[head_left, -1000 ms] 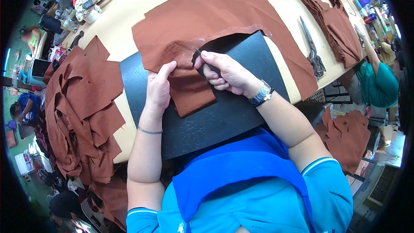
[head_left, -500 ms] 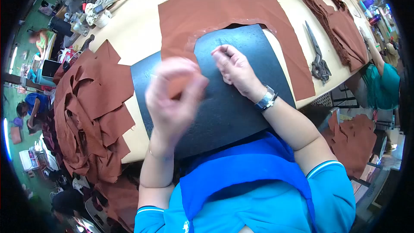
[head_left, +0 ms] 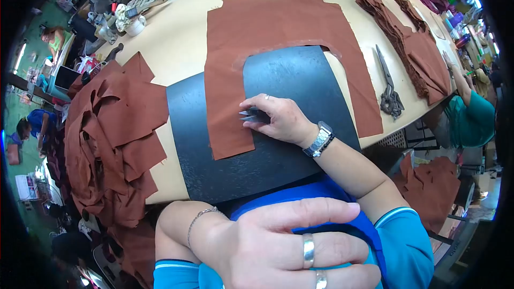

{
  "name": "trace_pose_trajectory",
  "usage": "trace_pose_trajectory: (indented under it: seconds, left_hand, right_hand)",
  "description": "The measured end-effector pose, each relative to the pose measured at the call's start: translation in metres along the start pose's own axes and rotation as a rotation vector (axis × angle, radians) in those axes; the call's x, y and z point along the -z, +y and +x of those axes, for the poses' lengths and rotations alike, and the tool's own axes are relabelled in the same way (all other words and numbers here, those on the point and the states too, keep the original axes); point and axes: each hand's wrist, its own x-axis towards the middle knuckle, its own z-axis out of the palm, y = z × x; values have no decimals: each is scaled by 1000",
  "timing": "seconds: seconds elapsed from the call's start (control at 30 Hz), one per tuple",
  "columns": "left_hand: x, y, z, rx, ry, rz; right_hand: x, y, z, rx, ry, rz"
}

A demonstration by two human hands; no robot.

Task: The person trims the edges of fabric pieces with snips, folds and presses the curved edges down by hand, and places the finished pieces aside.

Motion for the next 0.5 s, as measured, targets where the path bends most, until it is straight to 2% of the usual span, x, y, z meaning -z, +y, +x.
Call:
trace_pose_trajectory:
  seconds: [0.07, 0.13, 0.17, 0.27, 0.43, 0.47, 0.5]
  left_hand:
    - [-12, -9, 5, -175, 119, 80]
    - [-16, -5, 4, -182, 119, 109]
    - [-12, 7, -5, -67, 35, 91]
    - [-6, 22, -5, 37, -61, 74]
    - [-42, 32, 18, -109, 408, 59]
    - [-42, 31, 15, -134, 400, 48]
    - [-28, 27, 15, -132, 216, 27]
  right_hand:
    - [1, -1, 0, 5, -6, -16]
    - [2, 0, -1, 4, -22, -42]
    - [3, -1, -1, -19, -37, -59]
    - [2, -1, -2, -59, -42, -73]
    - [-2, 10, -2, -91, 27, 74]
    - [-1, 10, -1, -125, 14, 108]
    - [0, 11, -1, -160, 1, 143]
